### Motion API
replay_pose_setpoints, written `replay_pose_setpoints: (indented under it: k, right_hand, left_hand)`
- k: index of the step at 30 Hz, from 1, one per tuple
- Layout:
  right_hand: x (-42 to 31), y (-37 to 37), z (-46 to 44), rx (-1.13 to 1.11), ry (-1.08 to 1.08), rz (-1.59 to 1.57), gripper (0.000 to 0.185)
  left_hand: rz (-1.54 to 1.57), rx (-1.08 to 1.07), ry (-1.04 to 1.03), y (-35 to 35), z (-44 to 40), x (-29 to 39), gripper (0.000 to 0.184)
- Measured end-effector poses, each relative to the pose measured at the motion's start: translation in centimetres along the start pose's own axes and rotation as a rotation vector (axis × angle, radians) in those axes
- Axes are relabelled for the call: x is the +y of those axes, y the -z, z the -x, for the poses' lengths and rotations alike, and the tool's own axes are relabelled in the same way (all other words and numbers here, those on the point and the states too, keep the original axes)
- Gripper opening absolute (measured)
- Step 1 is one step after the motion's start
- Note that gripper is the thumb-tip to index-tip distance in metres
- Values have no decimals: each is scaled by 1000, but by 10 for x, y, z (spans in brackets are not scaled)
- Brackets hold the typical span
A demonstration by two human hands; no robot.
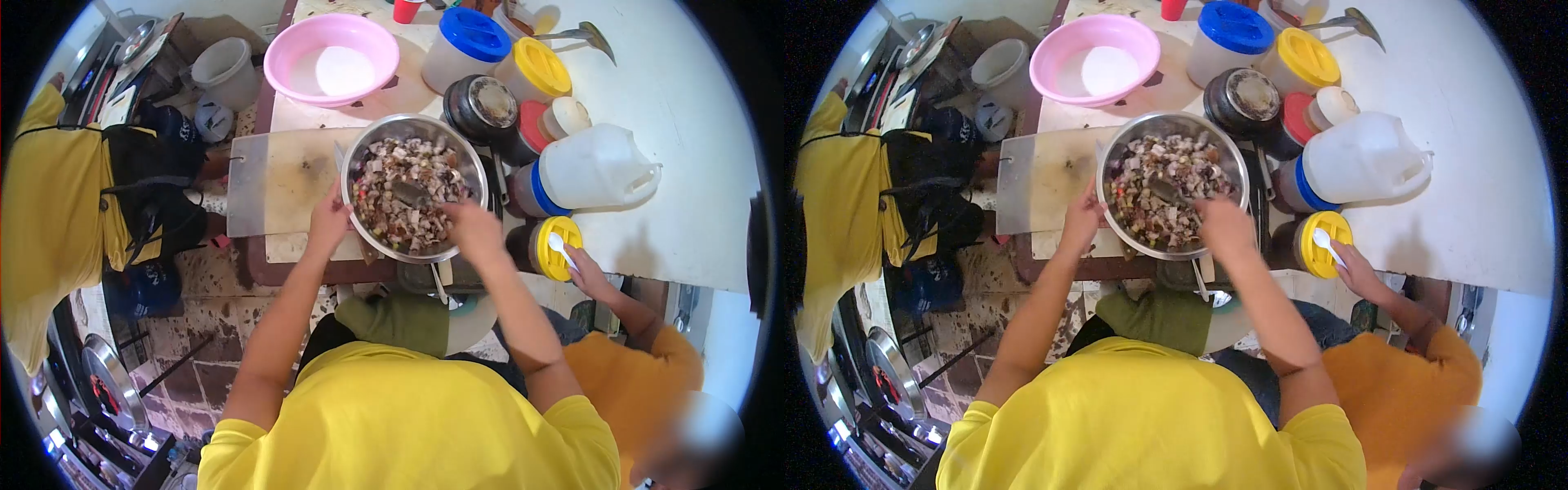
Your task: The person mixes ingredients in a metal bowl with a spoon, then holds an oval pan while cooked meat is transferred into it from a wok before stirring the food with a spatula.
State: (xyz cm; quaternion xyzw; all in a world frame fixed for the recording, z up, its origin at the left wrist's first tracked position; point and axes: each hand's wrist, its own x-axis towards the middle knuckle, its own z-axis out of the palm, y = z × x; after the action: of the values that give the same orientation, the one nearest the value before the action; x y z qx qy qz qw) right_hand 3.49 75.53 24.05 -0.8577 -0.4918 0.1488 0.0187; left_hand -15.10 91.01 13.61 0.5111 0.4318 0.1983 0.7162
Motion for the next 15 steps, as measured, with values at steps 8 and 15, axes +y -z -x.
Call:
replay_pose_setpoints:
  k: [8, 15]
  right_hand:
    - [87, -3, -108, 103, 14, 59, 27]
    - [25, 5, -163, -122, 562, 67, 32]
  left_hand:
    - [-242, -59, -54, 9, -59, 31, 53]
    - [-398, -92, -47, 3, -105, 29, 52]
